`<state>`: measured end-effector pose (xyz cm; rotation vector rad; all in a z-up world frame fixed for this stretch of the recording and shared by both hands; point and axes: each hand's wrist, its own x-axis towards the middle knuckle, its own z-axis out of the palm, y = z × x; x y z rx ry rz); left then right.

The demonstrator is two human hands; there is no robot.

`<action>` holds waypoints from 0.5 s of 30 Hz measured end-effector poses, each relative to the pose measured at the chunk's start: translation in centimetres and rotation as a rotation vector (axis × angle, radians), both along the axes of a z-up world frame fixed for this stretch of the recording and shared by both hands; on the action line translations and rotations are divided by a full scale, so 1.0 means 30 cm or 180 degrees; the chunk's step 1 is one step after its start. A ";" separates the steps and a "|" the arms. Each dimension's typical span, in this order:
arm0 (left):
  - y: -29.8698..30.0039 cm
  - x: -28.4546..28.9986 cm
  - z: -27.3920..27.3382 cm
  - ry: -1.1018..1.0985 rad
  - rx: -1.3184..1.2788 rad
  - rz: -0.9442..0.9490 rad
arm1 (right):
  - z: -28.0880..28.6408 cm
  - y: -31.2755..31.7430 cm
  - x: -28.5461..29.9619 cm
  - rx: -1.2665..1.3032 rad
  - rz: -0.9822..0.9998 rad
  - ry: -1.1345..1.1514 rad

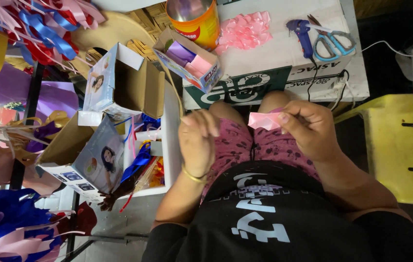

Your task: The person folds pink paper into rose shapes using a hot glue gun and scissors. They repeatedly pick up paper, fold it, apply glue, and trim the edges before placing the finished roses into a cardboard box.

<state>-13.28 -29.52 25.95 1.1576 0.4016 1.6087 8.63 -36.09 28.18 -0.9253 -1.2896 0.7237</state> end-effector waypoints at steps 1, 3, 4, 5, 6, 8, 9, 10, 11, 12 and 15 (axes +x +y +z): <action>0.004 0.004 -0.040 0.0281 0.0070 0.0053 | -0.005 0.000 -0.002 -0.0118 0.0012 0.0122; -0.014 0.040 -0.046 0.0851 0.0212 -0.0171 | -0.008 -0.008 -0.016 -0.0173 0.0035 0.0164; -0.022 0.058 -0.049 0.1414 0.0357 -0.0395 | -0.010 -0.011 -0.024 -0.0225 0.0059 0.0199; -0.037 0.078 -0.031 0.1414 0.0352 -0.0398 | -0.015 -0.009 -0.027 -0.0230 0.0057 0.0200; -0.051 0.097 -0.013 0.1504 0.0238 -0.0383 | -0.019 -0.006 -0.030 -0.0251 0.0103 0.0249; -0.060 0.116 0.016 0.1589 0.0129 -0.0375 | -0.013 0.007 -0.032 -0.0269 0.0141 0.0293; -0.056 0.113 0.027 0.1489 -0.0031 -0.0362 | -0.001 0.017 -0.034 -0.0189 0.0195 0.0333; -0.053 0.110 0.038 0.1389 -0.0190 -0.0348 | 0.010 0.026 -0.035 -0.0110 0.0249 0.0373; -0.052 0.108 0.054 0.1390 -0.0192 -0.0352 | -0.011 0.033 -0.007 -0.0112 0.0246 0.0374; -0.052 0.106 0.070 0.1382 -0.0283 -0.0416 | -0.032 0.039 0.022 -0.0156 0.0008 0.0325; -0.056 0.104 0.060 0.1224 -0.0576 -0.0551 | -0.155 0.073 0.143 -0.0128 -0.0437 0.0312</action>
